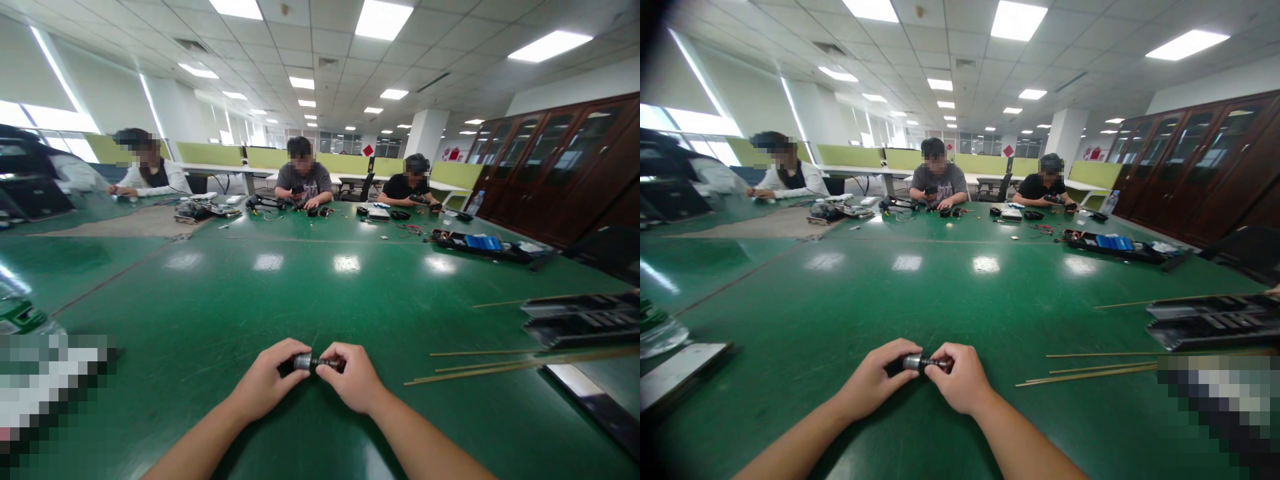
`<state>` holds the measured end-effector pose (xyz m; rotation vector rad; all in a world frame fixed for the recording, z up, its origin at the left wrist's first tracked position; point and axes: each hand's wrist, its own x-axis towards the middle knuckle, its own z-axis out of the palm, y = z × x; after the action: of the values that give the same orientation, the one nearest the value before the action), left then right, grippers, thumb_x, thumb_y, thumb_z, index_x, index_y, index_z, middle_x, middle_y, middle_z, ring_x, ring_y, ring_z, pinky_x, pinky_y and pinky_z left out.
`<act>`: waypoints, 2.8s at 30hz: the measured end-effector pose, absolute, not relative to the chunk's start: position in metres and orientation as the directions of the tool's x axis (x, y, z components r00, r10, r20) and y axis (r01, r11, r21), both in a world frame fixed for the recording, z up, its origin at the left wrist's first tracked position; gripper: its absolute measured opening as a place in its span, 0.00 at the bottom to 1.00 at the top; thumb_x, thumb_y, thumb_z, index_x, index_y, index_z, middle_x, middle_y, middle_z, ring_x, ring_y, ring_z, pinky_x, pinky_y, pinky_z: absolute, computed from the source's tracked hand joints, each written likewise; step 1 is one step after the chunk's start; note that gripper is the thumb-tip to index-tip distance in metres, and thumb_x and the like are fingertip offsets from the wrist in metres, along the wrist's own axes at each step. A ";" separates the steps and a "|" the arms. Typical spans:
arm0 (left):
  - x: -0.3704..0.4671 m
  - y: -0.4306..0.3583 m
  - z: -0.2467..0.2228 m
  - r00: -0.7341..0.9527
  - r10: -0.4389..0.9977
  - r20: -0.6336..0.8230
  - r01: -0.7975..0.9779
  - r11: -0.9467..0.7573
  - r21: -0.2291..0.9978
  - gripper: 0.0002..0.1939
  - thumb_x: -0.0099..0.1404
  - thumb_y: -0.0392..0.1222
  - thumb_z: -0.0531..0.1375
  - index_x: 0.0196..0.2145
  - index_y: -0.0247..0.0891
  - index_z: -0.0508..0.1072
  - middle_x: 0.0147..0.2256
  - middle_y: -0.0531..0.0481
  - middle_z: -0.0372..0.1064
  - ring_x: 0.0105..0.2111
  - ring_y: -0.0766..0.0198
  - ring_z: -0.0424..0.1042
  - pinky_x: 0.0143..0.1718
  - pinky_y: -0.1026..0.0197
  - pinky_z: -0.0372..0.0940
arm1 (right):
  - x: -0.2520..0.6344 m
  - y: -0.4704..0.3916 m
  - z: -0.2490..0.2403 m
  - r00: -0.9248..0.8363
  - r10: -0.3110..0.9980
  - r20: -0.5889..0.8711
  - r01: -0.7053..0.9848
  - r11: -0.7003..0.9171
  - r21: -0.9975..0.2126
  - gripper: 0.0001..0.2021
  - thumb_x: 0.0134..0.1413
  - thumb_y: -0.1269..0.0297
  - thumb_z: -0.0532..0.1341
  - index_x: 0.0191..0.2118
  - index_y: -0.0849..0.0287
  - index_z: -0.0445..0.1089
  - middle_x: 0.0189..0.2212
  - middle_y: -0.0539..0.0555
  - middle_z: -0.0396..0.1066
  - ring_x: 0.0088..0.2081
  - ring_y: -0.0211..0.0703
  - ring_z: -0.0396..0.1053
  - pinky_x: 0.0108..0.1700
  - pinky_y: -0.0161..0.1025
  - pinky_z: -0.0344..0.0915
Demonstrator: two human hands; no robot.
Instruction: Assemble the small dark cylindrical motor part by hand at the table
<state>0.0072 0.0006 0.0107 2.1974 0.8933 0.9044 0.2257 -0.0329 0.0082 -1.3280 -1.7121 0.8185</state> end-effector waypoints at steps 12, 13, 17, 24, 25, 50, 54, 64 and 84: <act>0.006 -0.001 0.012 0.538 0.771 0.340 0.375 -0.580 0.723 0.15 0.68 0.46 0.59 0.51 0.42 0.72 0.44 0.45 0.72 0.44 0.57 0.70 0.48 0.54 0.66 | 0.225 -0.032 0.009 -0.136 0.969 0.206 0.415 0.244 -0.876 0.04 0.53 0.65 0.65 0.32 0.59 0.75 0.24 0.49 0.71 0.26 0.38 0.66 0.30 0.33 0.60; 0.006 -0.001 0.012 0.537 0.771 0.342 0.375 -0.581 0.722 0.15 0.68 0.46 0.59 0.51 0.42 0.72 0.44 0.45 0.72 0.44 0.56 0.70 0.48 0.54 0.66 | 0.225 -0.032 0.009 -0.133 0.970 0.205 0.415 0.242 -0.877 0.04 0.53 0.64 0.65 0.31 0.59 0.74 0.24 0.49 0.71 0.26 0.38 0.65 0.30 0.33 0.59; 0.006 -0.001 0.010 0.534 0.773 0.341 0.381 -0.581 0.719 0.15 0.67 0.46 0.60 0.51 0.43 0.71 0.45 0.45 0.72 0.45 0.57 0.70 0.49 0.54 0.66 | 0.225 -0.032 0.009 -0.130 0.971 0.202 0.414 0.239 -0.878 0.04 0.53 0.64 0.65 0.32 0.59 0.74 0.24 0.49 0.71 0.26 0.38 0.65 0.30 0.33 0.59; 0.006 -0.001 0.010 0.533 0.775 0.339 0.382 -0.578 0.722 0.15 0.68 0.45 0.60 0.51 0.44 0.71 0.45 0.47 0.72 0.45 0.57 0.70 0.49 0.55 0.65 | 0.226 -0.032 0.006 -0.140 0.965 0.222 0.405 0.261 -0.877 0.04 0.52 0.65 0.66 0.31 0.59 0.74 0.23 0.47 0.69 0.25 0.37 0.64 0.29 0.32 0.58; 0.006 -0.001 0.010 0.534 0.775 0.338 0.383 -0.578 0.721 0.15 0.68 0.45 0.60 0.51 0.44 0.71 0.45 0.47 0.71 0.45 0.58 0.70 0.49 0.55 0.65 | 0.226 -0.032 0.006 -0.138 0.965 0.222 0.403 0.260 -0.877 0.04 0.51 0.64 0.66 0.31 0.59 0.74 0.23 0.47 0.69 0.25 0.37 0.63 0.29 0.32 0.58; 0.006 -0.001 0.011 0.545 0.774 0.321 0.380 -0.570 0.729 0.15 0.68 0.44 0.60 0.52 0.46 0.69 0.46 0.49 0.70 0.46 0.60 0.69 0.50 0.56 0.63 | 0.226 -0.030 0.003 -0.124 0.970 0.210 0.411 0.243 -0.879 0.04 0.53 0.64 0.66 0.31 0.59 0.74 0.23 0.47 0.68 0.25 0.36 0.62 0.28 0.32 0.57; 0.006 0.000 0.011 0.544 0.773 0.326 0.378 -0.573 0.727 0.15 0.68 0.44 0.60 0.52 0.46 0.69 0.45 0.49 0.70 0.45 0.60 0.69 0.50 0.56 0.63 | 0.226 -0.030 0.002 -0.125 0.969 0.213 0.411 0.246 -0.878 0.04 0.53 0.64 0.65 0.31 0.59 0.74 0.23 0.47 0.68 0.25 0.36 0.62 0.28 0.32 0.57; 0.006 0.000 0.009 0.540 0.776 0.326 0.384 -0.571 0.725 0.15 0.68 0.45 0.60 0.52 0.45 0.70 0.46 0.48 0.70 0.46 0.58 0.69 0.50 0.55 0.64 | 0.226 -0.031 0.004 -0.128 0.968 0.214 0.406 0.248 -0.879 0.05 0.53 0.64 0.65 0.31 0.59 0.73 0.23 0.47 0.68 0.25 0.36 0.62 0.28 0.32 0.57; 0.006 0.000 0.009 0.536 0.775 0.335 0.378 -0.575 0.726 0.15 0.68 0.45 0.60 0.52 0.44 0.70 0.46 0.46 0.71 0.46 0.57 0.70 0.50 0.54 0.65 | 0.227 -0.031 0.003 -0.130 0.967 0.219 0.424 0.254 -0.869 0.04 0.53 0.65 0.65 0.31 0.59 0.73 0.22 0.47 0.68 0.25 0.36 0.63 0.28 0.31 0.56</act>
<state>0.0057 -0.0003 0.0092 2.1860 0.9287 0.8786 0.2267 -0.0310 0.0035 -1.2946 -1.6999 0.8274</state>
